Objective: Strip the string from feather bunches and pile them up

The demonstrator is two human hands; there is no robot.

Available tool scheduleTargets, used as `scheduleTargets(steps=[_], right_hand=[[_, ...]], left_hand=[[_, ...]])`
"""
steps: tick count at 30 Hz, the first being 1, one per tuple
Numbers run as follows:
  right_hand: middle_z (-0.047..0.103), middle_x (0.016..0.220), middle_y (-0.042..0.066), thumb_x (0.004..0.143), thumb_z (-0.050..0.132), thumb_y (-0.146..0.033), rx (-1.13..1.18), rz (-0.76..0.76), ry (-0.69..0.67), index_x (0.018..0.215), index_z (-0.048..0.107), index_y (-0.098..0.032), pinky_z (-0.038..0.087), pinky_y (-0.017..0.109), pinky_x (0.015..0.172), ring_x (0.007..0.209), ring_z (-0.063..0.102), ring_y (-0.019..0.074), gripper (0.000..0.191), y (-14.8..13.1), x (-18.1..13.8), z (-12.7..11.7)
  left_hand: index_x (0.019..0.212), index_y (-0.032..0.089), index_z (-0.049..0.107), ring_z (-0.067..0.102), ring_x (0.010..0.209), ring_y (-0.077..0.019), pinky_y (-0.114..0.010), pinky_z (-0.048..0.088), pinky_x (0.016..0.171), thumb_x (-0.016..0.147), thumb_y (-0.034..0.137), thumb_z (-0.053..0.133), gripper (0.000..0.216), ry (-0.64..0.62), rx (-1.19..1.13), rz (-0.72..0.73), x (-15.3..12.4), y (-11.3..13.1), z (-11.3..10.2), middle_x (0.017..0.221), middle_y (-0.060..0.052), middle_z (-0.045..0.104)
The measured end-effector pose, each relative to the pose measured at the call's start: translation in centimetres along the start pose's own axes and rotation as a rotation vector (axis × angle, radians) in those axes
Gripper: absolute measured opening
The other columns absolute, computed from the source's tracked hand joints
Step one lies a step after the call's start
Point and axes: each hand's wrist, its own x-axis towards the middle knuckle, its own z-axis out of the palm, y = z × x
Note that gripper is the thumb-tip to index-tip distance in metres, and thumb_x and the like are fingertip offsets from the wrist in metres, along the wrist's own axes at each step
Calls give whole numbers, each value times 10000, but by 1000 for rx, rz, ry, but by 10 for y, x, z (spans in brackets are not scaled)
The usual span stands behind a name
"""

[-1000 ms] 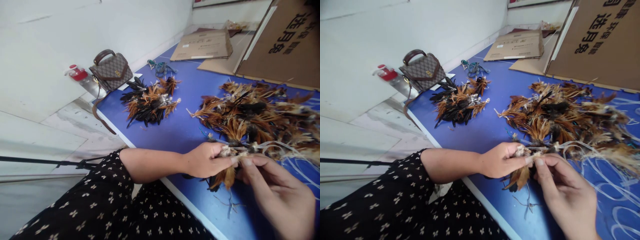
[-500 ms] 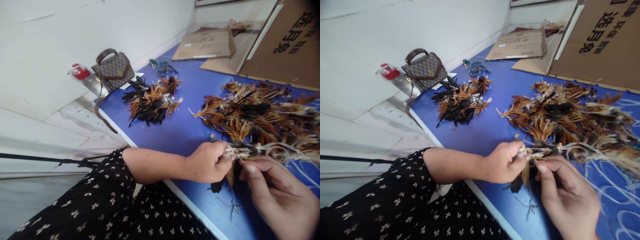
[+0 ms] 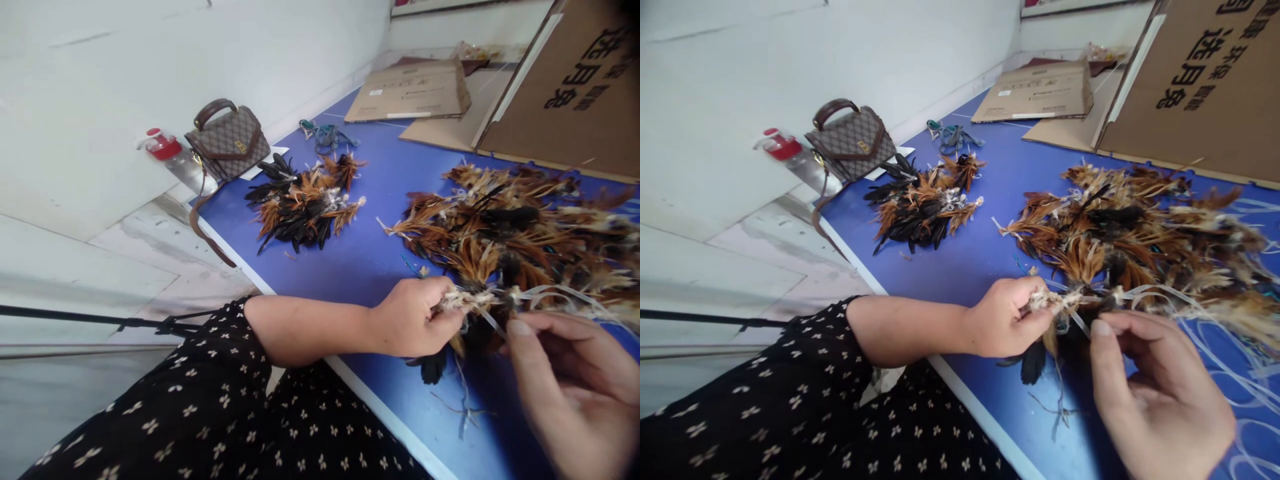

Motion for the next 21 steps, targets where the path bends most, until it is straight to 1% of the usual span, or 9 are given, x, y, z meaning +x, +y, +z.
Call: scheduleTargets(steps=[2, 5, 7, 9, 12, 14, 16, 19, 21], right_hand=[[777, 974, 71, 883, 871, -565, 42, -9, 20, 1008, 776, -286, 567, 438, 763, 789, 723, 256, 319, -5, -2, 2], [768, 967, 37, 900, 880, -497, 64, -99, -43, 993, 802, -285, 573, 373, 735, 770, 701, 207, 244, -7, -3, 7], [774, 957, 23, 922, 864, -491, 53, -109, -87, 999, 822, -279, 580, 324, 702, 750, 688, 181, 229, -6, -3, 9], [785, 950, 19, 930, 854, -508, 49, -71, -119, 1002, 833, -267, 589, 291, 682, 736, 692, 170, 252, -4, -2, 10], [803, 965, 23, 898, 879, -529, 67, 7, -116, 1008, 843, -252, 619, 278, 709, 740, 710, 173, 299, 0, -2, 9], [807, 948, 25, 865, 901, -539, 74, 57, -99, 1001, 847, -246, 636, 269, 726, 735, 715, 174, 328, 2, -2, 9], [810, 924, 24, 839, 906, -550, 67, 89, -92, 978, 843, -243, 638, 238, 706, 716, 723, 164, 343, 4, -2, 8], [822, 913, 40, 807, 894, -549, 69, 118, -104, 949, 833, -227, 638, 207, 648, 695, 754, 170, 357, 5, 0, 7], [820, 887, 50, 787, 890, -534, 85, 133, -118, 939, 825, -217, 645, 212, 624, 690, 770, 189, 357, 5, 1, 7]], left_hand=[[816, 254, 404, 390, 606, -90, -262, 363, 615, 980, 349, 665, 322, -14, 43, 7, 0, 0, -1, 665, 74, 458], [826, 249, 428, 435, 633, -99, -267, 396, 646, 963, 327, 649, 271, -43, 110, 56, 0, 3, -4, 709, 51, 512], [828, 247, 443, 468, 654, -108, -271, 419, 669, 952, 329, 652, 256, -65, 145, 60, 0, 5, -5, 731, 36, 539], [832, 244, 462, 499, 671, -116, -271, 438, 688, 946, 336, 661, 247, -100, 169, 36, -1, 8, -7, 738, 29, 553], [874, 234, 528, 539, 683, -124, -268, 467, 700, 953, 343, 670, 196, -147, 201, 15, -2, 10, -8, 749, 20, 589], [920, 224, 580, 568, 699, -134, -274, 499, 720, 957, 332, 674, 148, -169, 233, 31, -2, 10, -9, 777, 2, 641], [951, 215, 611, 614, 745, -152, -290, 537, 765, 951, 303, 674, 108, -203, 265, 71, -2, 10, -9, 826, -23, 693], [937, 214, 601, 657, 814, -176, -307, 557, 818, 937, 276, 661, 86, -259, 261, 132, -2, 9, -9, 868, -46, 710], [917, 218, 582, 632, 797, -164, -299, 538, 799, 932, 280, 663, 104, -263, 198, 124, -2, 9, -8, 847, -32, 682]])
